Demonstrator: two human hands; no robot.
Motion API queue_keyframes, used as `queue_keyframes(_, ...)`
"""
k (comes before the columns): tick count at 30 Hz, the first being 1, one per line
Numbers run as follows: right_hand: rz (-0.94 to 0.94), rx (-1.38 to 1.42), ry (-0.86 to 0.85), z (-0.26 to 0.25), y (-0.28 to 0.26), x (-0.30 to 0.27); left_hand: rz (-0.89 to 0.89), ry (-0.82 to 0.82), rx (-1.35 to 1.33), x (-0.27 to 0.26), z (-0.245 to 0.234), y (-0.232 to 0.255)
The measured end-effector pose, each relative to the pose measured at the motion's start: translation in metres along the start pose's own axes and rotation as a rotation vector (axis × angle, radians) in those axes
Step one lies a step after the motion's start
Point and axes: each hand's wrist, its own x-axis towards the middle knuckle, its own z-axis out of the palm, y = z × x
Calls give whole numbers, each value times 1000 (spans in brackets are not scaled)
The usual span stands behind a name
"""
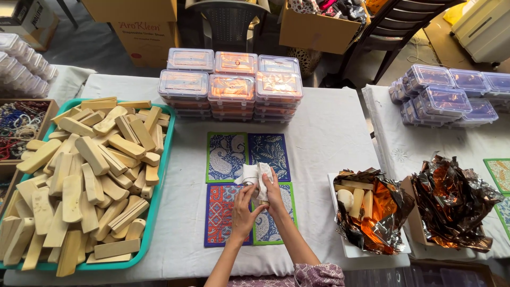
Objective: Wrapping sandalwood sticks in foil and organizing them.
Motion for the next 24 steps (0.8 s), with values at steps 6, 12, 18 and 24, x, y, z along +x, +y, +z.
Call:
queue_keyframes(6,55,-133,-206,-36,47,2,72,401,33,10,-11,-17)
queue_keyframes(12,-142,-524,-260,-43,0,11,-64,-201,-194,51,-68,-15)
queue_keyframes(18,-119,-33,-57,-18,-19,8,-41,200,-191,38,-40,-1)
queue_keyframes(24,-250,-15,-71,-27,16,40,-245,106,-561,12,-19,3)
